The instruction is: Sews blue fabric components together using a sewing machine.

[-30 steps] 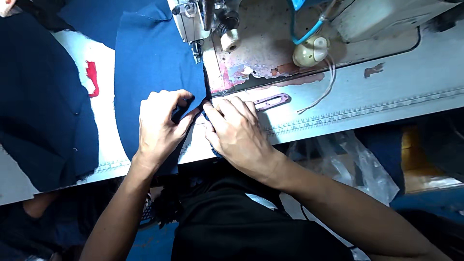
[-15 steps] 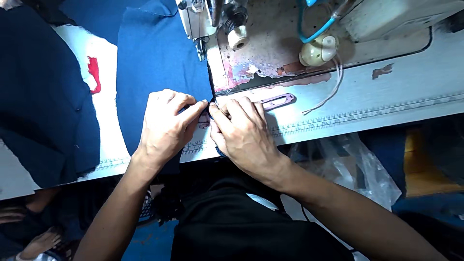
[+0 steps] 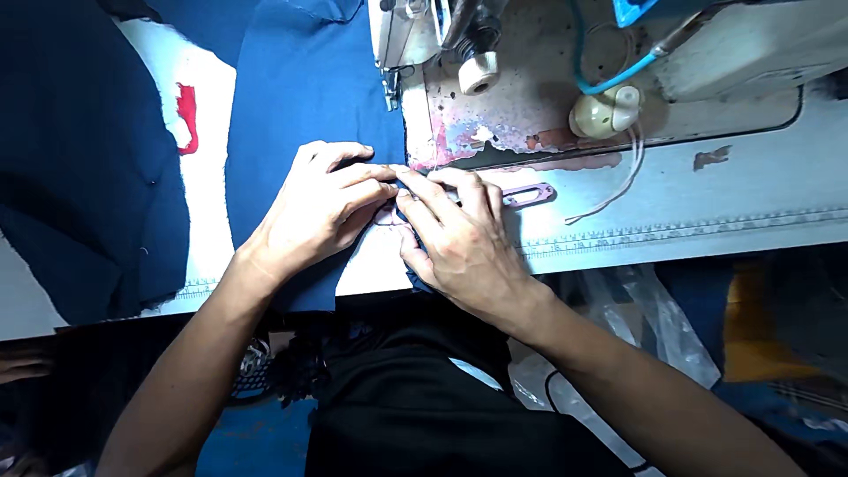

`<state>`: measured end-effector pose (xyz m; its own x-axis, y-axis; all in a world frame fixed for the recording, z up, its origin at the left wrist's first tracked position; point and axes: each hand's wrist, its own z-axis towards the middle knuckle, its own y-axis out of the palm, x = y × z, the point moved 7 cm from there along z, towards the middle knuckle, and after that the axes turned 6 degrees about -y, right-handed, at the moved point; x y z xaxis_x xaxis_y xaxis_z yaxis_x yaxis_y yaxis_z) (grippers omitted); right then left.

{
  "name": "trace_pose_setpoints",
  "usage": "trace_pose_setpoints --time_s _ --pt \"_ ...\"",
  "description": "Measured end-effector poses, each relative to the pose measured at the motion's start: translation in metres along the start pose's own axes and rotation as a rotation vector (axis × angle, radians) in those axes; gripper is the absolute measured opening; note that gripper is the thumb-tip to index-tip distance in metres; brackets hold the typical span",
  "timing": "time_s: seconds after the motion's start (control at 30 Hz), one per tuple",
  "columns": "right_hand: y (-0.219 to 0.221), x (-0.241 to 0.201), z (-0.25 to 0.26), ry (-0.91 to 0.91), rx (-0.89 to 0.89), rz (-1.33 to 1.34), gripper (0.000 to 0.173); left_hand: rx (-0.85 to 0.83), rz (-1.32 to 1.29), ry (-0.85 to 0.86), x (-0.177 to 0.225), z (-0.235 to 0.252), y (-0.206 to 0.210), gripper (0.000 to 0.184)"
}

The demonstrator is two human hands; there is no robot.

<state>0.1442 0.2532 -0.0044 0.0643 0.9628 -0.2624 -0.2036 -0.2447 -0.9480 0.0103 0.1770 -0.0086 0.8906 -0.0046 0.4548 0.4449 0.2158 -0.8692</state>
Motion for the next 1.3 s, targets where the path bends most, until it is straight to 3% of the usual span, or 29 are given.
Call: trace_pose_setpoints --time_s 0.13,0.5,0.83,1.03,1.3 --pt "0.002 0.000 0.000 0.004 -0.006 -0.036 0.040 0.071 -0.106 0.065 -0.007 -0.003 -0.004 0.029" --pt "-0.001 -0.001 0.020 0.029 -0.071 -0.115 0.040 -0.023 0.088 0.098 -0.015 0.005 -0.001 0.037" --pt "0.005 0.014 0.037 0.064 -0.081 -0.099 0.057 -0.023 0.124 0.120 -0.039 0.025 -0.008 0.040" --pt "0.005 0.019 0.042 0.062 -0.041 -0.098 0.064 -0.028 0.150 0.123 -0.053 0.037 -0.011 0.042" --pt "-0.005 0.023 0.042 0.110 0.031 0.026 0.059 -0.022 0.170 0.125 -0.069 0.049 -0.018 0.043"
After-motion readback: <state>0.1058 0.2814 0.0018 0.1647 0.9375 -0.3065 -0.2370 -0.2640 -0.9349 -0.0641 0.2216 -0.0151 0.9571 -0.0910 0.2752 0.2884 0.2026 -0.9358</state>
